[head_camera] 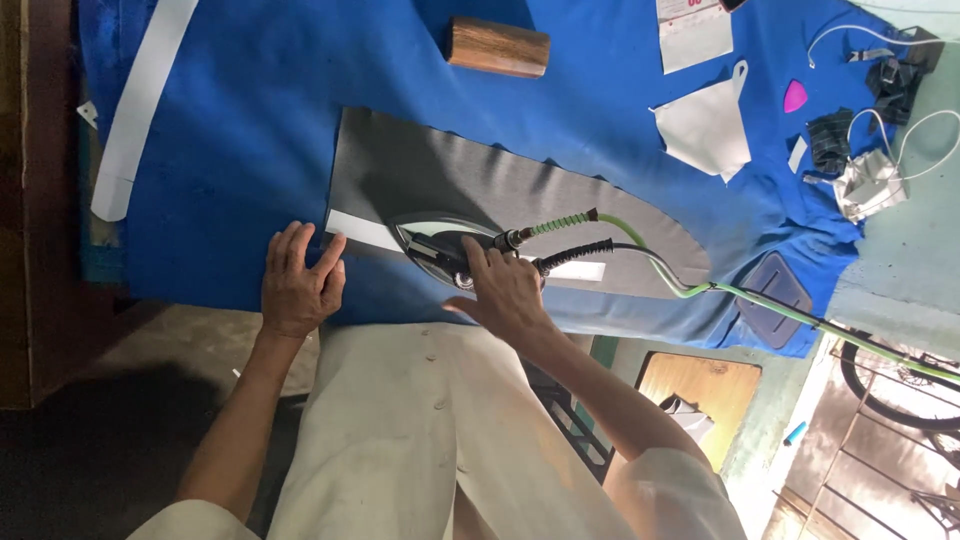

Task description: The person irons a dark fabric piece on a blue-covered table, then places a white strip on the fabric and irons it to adhere. The person uses a wooden block to press the strip while ironing.

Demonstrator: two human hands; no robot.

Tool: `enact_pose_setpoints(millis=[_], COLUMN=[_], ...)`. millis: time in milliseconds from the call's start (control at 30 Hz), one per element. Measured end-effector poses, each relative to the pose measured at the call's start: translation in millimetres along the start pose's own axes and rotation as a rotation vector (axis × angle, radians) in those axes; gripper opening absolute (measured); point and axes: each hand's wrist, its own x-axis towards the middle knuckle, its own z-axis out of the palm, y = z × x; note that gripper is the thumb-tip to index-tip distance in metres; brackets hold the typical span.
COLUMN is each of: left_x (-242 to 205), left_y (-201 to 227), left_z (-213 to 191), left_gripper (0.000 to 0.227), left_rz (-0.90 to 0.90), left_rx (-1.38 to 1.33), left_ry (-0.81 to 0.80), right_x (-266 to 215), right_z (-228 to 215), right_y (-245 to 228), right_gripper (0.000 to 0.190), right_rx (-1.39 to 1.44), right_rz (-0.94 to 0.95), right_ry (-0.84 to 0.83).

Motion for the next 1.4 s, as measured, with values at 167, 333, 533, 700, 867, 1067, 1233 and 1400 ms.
enact_pose_setpoints(millis=[167, 333, 533, 700, 867, 1067, 1233, 1400], left_x=[0.6, 0.5, -1.2, -0.4, 1.1, 0.2, -0.1, -0.7], left_y=[1.6, 0.7, 0.6, 1.0, 1.2, 0.9, 1.0, 1.6], left_z=[-2.9, -2.2, -1.7, -3.6, -4.2, -3.1, -2.7, -3.0], left_gripper=[0.033, 0.033, 0.034, 0.035, 0.037, 0.038, 0.036, 0.035], left_rz=[0.003, 0.002, 0.002, -0.001, 0.010, 0.015, 0.011, 0.010], left_rx=[0.006, 0.012, 0.018, 0.001, 0.001, 0.014, 0.006, 0.002], left_ry=[0.006, 0.008, 0.010, -0.010, 0.002, 0.010, 0.018, 0.021], right_x=[3.1, 7.0, 7.2, 8.3, 7.3, 2.5, 1.5, -0.6], right_z=[35.8, 36.9, 25.9, 35.0, 42.5, 30.7, 19.8, -15.8], right_y=[5.5, 8.3, 6.4, 9.4, 10.0, 7.0, 8.5, 13.6], right_gripper=[0.095, 0.097, 0.094, 0.096, 0.096, 0.094, 0.093, 0.098], right_rx=[0.206, 0.296, 0.313, 0.311, 0.312, 0.297, 0.338, 0.545], right_rz=[-0.005, -0.008, -0.003, -0.022, -0.048, -0.053, -0.038, -0.030], right_ry=[0.254, 0.178, 0.160, 0.187, 0.258, 0.293, 0.234, 0.123])
